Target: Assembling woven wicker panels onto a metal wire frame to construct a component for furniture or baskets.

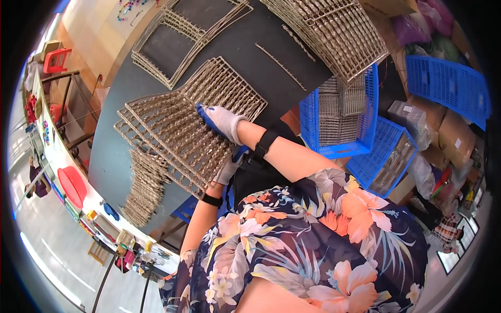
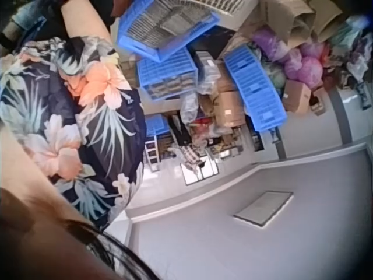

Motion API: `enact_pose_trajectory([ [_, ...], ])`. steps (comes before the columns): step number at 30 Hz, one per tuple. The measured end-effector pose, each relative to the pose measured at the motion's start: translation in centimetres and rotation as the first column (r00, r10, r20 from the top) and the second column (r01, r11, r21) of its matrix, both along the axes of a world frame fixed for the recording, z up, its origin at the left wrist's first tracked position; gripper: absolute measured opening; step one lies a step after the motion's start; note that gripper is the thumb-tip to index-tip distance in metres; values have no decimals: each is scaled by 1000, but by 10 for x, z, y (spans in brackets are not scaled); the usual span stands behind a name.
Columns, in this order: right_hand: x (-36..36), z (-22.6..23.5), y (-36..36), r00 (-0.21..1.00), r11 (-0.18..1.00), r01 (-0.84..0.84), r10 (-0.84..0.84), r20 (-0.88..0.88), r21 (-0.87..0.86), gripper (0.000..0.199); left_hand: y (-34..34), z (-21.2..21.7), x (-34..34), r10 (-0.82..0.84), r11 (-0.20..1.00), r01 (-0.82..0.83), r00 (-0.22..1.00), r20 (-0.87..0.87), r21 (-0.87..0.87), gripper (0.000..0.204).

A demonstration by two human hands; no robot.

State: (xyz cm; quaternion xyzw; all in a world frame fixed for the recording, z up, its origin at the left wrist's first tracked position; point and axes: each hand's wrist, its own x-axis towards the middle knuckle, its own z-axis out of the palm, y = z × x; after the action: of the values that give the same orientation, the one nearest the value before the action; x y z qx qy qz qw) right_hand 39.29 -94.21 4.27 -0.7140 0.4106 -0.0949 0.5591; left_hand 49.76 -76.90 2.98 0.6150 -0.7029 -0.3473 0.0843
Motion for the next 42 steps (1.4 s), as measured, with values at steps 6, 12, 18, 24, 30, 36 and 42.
enact_pose_trajectory([
  [6,6,-7,2,995,995,-57,63,-74,77,43,-18,-14,-14,-135,974,170,967,218,-150,49],
  [12,9,-8,9,957,995,-102,103,-270,20,46,-29,-45,-20,-150,977,183,955,257,-110,50],
  [18,13,11,22,598,917,-399,269,-755,11,49,-32,-28,-23,-130,980,158,968,213,-119,51],
  [24,6,6,12,732,854,-478,256,-632,-208,54,-84,-25,-8,18,982,20,979,202,-186,52],
  [30,-16,13,13,415,215,-845,-312,-855,-489,56,-155,-36,4,48,983,-6,971,232,-182,53],
  [36,-7,35,6,455,407,-780,-150,-878,-475,57,-142,-27,-9,-67,980,111,965,252,-164,54],
  [42,-47,32,3,784,828,-268,-109,-611,-492,55,-135,-25,-52,-239,942,288,936,259,-172,56],
])
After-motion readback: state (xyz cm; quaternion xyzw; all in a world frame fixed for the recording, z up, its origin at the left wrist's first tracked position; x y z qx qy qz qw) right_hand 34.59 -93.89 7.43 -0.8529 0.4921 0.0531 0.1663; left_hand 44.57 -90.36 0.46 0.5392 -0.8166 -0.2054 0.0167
